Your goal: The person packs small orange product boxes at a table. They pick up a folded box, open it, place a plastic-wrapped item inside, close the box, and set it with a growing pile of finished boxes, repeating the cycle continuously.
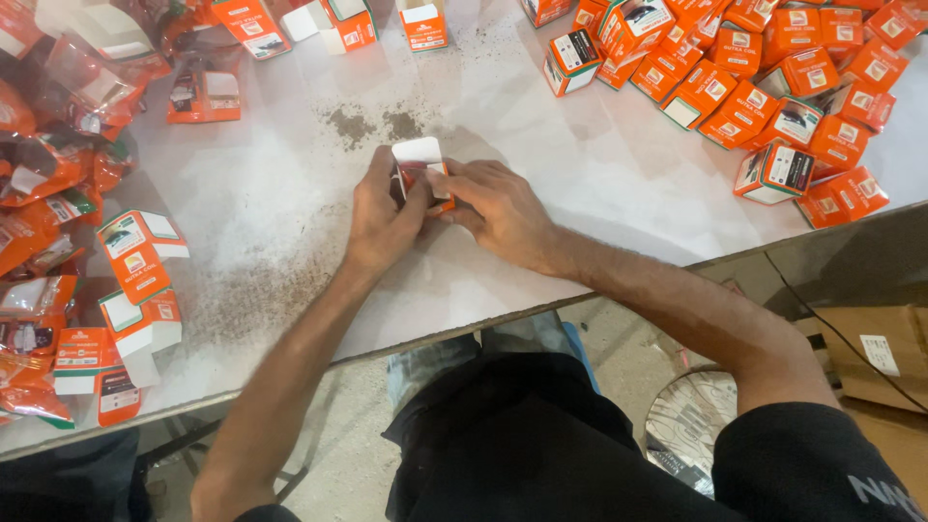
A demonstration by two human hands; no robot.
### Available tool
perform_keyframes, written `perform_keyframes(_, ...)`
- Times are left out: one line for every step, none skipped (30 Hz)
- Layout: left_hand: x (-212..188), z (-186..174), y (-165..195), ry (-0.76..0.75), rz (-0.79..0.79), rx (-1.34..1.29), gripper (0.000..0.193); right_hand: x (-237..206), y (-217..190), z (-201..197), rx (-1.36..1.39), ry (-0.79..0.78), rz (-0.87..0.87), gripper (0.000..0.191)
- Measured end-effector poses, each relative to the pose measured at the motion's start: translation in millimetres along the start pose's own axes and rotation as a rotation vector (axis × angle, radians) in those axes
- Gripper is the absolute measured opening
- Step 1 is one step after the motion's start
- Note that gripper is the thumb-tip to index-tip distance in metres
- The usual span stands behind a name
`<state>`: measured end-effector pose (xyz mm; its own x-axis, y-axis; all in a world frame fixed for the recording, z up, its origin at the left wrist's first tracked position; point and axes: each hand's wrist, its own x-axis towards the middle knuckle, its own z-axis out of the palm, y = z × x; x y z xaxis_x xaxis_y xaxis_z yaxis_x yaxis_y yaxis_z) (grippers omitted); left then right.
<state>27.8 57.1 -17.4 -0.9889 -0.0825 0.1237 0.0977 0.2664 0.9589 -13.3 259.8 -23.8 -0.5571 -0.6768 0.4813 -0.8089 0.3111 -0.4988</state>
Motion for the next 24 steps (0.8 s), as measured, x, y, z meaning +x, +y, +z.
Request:
perform_keyframes(-0.2,-5.6,0.6,-0.086,-0.044,-0.144,0.022,0.2,-0.8,-0.8,-0.009,-0.021,0.008,0.055)
perform_keyframes(-0.8,-12.1,0.2,-0.174,-0.089,-0.287,0.026,0.1,-1.9,-0.9,-0.018,-0.005,-0.012,0.054)
perform_keyframes(-0.1,-18.1,-0.8,-0.267,-0.134,-0.428,0.032,0.0,-2.7,-1.0,-0.030,0.014,-0.029,0.053)
perform_keyframes(0.2,-22.7,-2.7,-0.263,-0.164,-0.532,0.030,-0.1,-3.3,-0.9,-0.040,0.032,-0.043,0.053)
perform_keyframes(1.2,-26.7,-5.1,-0.259,-0.200,-0.636,0.031,-0.1,-3.7,-0.8,-0.038,0.040,-0.044,0.052)
perform_keyframes(2.9,-28.7,-7.8,-0.254,-0.236,-0.741,0.032,-0.2,-3.9,-0.6,-0.036,0.046,-0.046,0.051)
perform_keyframes(5.2,-28.5,-10.5,-0.240,-0.219,-0.650,0.027,0.1,-4.1,-0.4,-0.033,0.051,-0.052,0.051)
perform_keyframes(8.8,-27.6,-12.4,-0.227,-0.201,-0.559,0.023,0.2,-4.2,-0.4,-0.038,0.049,-0.046,0.049)
perform_keyframes(11.7,-25.5,-13.6,-0.210,-0.185,-0.469,0.023,0.3,-4.6,-0.4,-0.042,0.043,-0.040,0.047)
perform_keyframes(14.9,-23.1,-13.7,-0.204,-0.204,-0.425,0.018,0.5,-4.9,-0.5,-0.046,0.038,-0.037,0.045)
perform_keyframes(18.0,-20.5,-12.5,-0.201,-0.221,-0.379,0.015,1.0,-5.5,-0.7,-0.054,0.045,-0.037,0.045)
perform_keyframes(18.7,-16.8,-10.8,-0.197,-0.241,-0.333,0.016,0.9,-6.3,-0.8,-0.061,0.050,-0.035,0.045)
perform_keyframes(18.0,-13.4,-8.2,-0.162,-0.159,-0.224,0.014,1.2,-7.2,-0.9,-0.066,0.051,-0.037,0.045)
perform_keyframes(15.2,-9.6,-5.5,-0.127,-0.077,-0.114,0.013,1.2,-8.1,-0.9,-0.044,0.030,0.023,0.046)
perform_keyframes(12.7,-6.6,-2.7,-0.093,0.005,-0.005,0.012,1.2,-8.7,-1.0,-0.023,0.011,0.084,0.046)
perform_keyframes(7.2,-4.4,-0.5,-0.064,0.119,0.027,0.017,1.2,-9.0,-0.9,-0.004,-0.008,0.146,0.047)
perform_keyframes(-0.4,-2.4,0.9,-0.036,0.231,0.059,0.023,0.8,-9.1,-0.9,-0.012,-0.032,0.172,0.045)
perform_keyframes(-5.5,-2.3,1.9,-0.007,0.345,0.092,0.030,0.7,-8.8,-0.4,-0.019,-0.056,0.196,0.044)
perform_keyframes(-9.1,-3.1,2.0,-0.009,0.463,0.165,0.028,1.0,-7.7,-0.1,-0.029,-0.072,0.223,0.043)
perform_keyframes(-12.5,-4.8,1.6,-0.017,0.576,0.233,0.029,0.8,-6.7,0.3,-0.014,-0.033,0.195,0.046)
perform_keyframes(-14.5,-6.6,0.7,-0.023,0.685,0.298,0.032,0.6,-5.7,0.8,0.002,0.000,0.168,0.050)
perform_keyframes(-15.7,-8.7,-0.4,-0.052,0.693,0.333,0.032,0.5,-4.6,1.1,0.017,0.030,0.137,0.054)
perform_keyframes(-16.2,-11.0,-1.6,-0.079,0.696,0.369,0.033,0.0,-4.1,1.5,0.019,0.032,0.137,0.053)
perform_keyframes(-16.7,-12.2,-2.6,-0.102,0.696,0.409,0.033,-0.3,-3.8,1.8,0.024,0.031,0.133,0.053)
